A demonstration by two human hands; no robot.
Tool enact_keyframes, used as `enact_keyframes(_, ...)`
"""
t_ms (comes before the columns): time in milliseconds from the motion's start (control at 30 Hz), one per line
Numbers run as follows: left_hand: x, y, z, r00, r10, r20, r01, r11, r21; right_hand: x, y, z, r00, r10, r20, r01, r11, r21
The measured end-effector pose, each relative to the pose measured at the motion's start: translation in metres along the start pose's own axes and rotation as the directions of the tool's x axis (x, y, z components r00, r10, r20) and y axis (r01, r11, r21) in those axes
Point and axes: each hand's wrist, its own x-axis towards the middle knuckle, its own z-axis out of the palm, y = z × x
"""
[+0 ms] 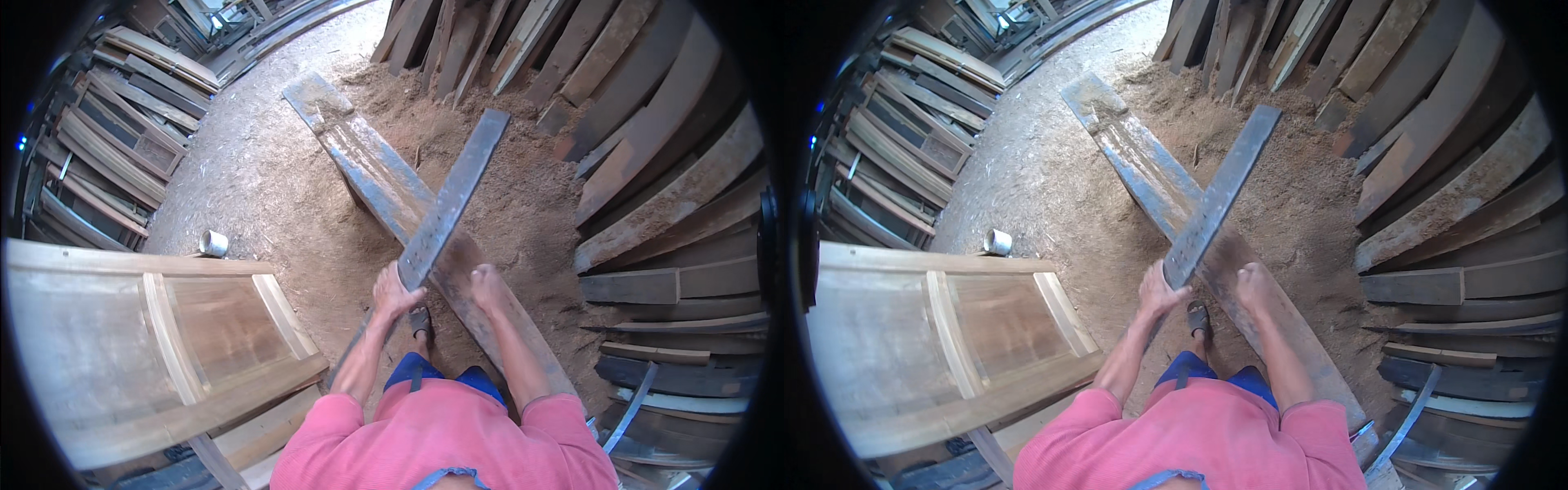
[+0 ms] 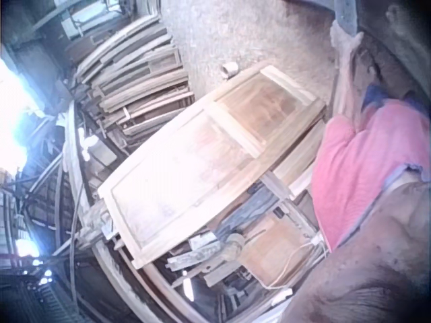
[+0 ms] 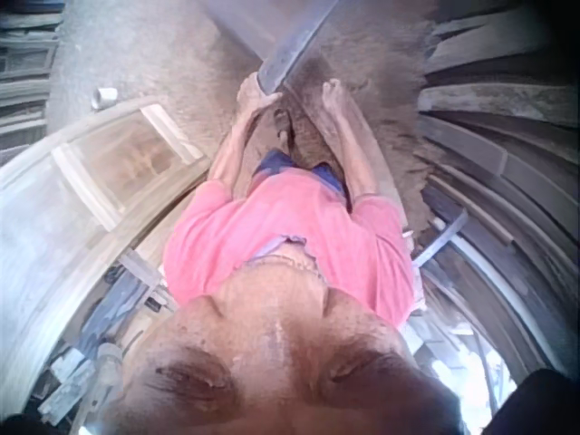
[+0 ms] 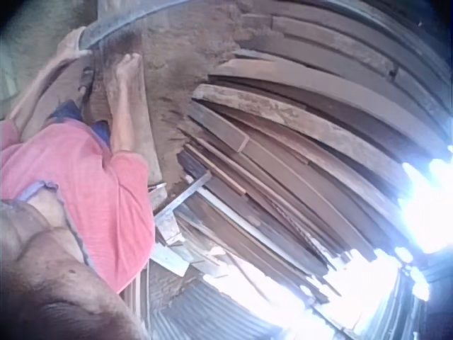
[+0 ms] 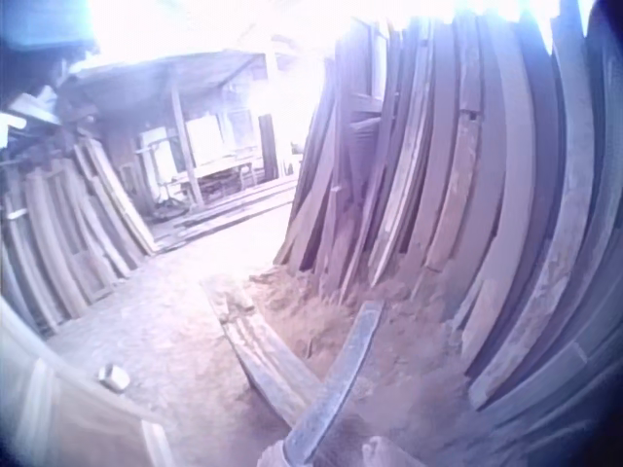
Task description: The person organizes wooden planks by picking them up from a large central stack and leaning them vertically against other planks. They then place two long, narrow metal bars on a horizontal support beam, align them, and use pliers to adjust them. Finally, they pick up a small piece of wood from the floor.
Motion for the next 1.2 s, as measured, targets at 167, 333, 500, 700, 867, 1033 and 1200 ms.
enact_keyframes(167,0.14,-0.034,-0.048,1.0,0.002,0.008,-0.004,0.989,0.151,0.035,0.025,0.018,0.877,0.455,-0.153,-0.48,0.834,-0.271)
enact_keyframes(333,0.237,-0.068,-0.055,0.993,0.103,-0.048,-0.083,0.948,0.307,0.03,0.047,0.051,0.867,0.406,-0.29,-0.499,0.704,-0.506)
enact_keyframes(500,0.276,-0.087,-0.055,0.985,0.17,0.008,-0.161,0.916,0.367,0.038,0.043,0.053,0.872,0.407,-0.272,-0.486,0.655,-0.579)
enact_keyframes(700,0.273,-0.056,-0.055,0.996,0.087,0.035,-0.092,0.857,0.508,0.037,0.055,0.055,0.891,0.335,-0.307,-0.454,0.685,-0.569)
enact_keyframes(867,0.29,-0.059,-0.043,0.993,0.109,-0.037,-0.085,0.914,0.397,0.037,0.055,0.054,0.893,0.35,-0.284,-0.451,0.687,-0.57)
enact_keyframes(1033,0.286,-0.068,-0.039,0.987,0.153,-0.045,-0.129,0.934,0.334,0.037,0.047,0.048,0.884,0.376,-0.277,-0.467,0.721,-0.513)
enact_keyframes(1200,0.273,-0.077,-0.032,0.981,0.133,-0.138,-0.084,0.945,0.316,0.037,0.05,0.049,0.889,0.368,-0.273,-0.458,0.726,-0.512)
